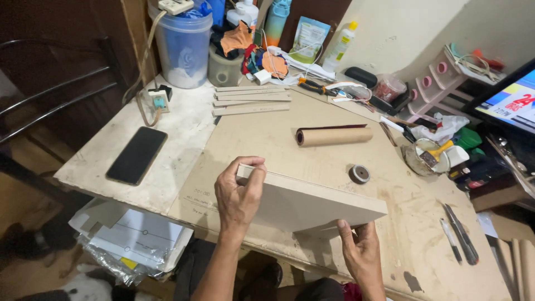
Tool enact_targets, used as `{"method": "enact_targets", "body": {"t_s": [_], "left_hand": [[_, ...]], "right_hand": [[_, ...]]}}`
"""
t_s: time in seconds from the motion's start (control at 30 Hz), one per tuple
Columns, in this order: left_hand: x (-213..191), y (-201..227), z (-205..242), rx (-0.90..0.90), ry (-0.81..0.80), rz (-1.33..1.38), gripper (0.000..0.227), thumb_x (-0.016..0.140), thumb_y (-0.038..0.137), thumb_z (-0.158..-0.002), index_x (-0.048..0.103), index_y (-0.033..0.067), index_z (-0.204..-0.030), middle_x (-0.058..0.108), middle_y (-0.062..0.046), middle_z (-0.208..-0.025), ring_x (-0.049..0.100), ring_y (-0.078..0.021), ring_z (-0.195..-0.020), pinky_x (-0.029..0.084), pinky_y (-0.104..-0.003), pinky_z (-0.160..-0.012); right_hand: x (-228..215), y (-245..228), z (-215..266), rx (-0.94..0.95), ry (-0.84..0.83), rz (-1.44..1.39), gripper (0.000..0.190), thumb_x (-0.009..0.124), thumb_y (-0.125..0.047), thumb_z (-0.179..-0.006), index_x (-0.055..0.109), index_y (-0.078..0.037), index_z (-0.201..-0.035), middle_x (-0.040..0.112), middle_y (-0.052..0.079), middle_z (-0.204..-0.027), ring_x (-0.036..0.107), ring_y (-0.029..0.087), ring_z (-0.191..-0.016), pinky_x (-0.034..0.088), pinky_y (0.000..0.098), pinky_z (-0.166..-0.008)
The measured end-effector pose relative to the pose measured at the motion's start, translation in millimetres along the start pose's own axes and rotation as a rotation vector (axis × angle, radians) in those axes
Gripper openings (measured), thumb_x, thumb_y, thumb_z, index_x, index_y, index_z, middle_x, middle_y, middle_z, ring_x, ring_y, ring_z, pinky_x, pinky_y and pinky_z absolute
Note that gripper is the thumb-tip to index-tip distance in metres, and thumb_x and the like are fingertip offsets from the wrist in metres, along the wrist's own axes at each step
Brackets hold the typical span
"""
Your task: The person assembles a small cardboard box by folding and aligning the flaps. They then use a pen to mark the edges of the assembled box. The workspace is cluttered with tools and materials.
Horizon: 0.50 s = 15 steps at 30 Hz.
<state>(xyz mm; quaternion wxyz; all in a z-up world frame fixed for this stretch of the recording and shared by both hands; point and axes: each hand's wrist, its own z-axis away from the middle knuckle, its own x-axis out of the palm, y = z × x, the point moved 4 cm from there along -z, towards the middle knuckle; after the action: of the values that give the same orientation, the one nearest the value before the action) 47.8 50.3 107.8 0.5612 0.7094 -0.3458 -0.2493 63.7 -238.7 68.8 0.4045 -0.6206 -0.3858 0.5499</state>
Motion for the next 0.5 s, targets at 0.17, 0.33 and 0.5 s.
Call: {"method": "enact_targets", "body": {"t_s": [0.17,0.33,0.5], "left_hand": [[0.2,-1.5,-1.4,0.0,-0.048,0.053,0.025,0.057,0.027,-0.087,0.078,0.0152,-0.093,0.082,-0.004,-0.089,0.04,-0.0047,-0.041,0.029,-0.023,-0.037],[-2.1,2.9,-0.4,0.092,-0.054,0.061,0.029,0.05,0.019,-0.093,0.077,0.0103,-0.098,0.082,-0.006,-0.094,0.033,-0.0038,-0.037,0.023,-0.023,-0.034],[-5.4,6.7,0.0,0.206,-0.011,-0.012,0.041,0.039,0.019,-0.098,0.077,0.0059,-0.101,0.081,-0.007,-0.092,0.034,-0.0078,-0.04,0.028,-0.026,-0.039]], "right_hand": [[-1.1,6.9,-1.8,-0.044,0.024,-0.015,0.037,0.065,-0.024,-0.093,0.058,-0.003,-0.124,0.07,0.015,-0.11,0.067,0.023,-0.104,0.059,0.035,-0.088],[1.1,-1.7,1.4,-0.037,0.033,-0.03,0.042,0.065,-0.022,-0.092,0.057,-0.004,-0.129,0.071,0.014,-0.119,0.067,0.023,-0.112,0.057,0.0348,-0.095],[0.7,-2.2,2.6,-0.018,0.003,-0.007,0.044,0.064,-0.027,-0.092,0.056,-0.006,-0.13,0.07,0.014,-0.12,0.067,0.024,-0.115,0.058,0.0364,-0.1]]}}
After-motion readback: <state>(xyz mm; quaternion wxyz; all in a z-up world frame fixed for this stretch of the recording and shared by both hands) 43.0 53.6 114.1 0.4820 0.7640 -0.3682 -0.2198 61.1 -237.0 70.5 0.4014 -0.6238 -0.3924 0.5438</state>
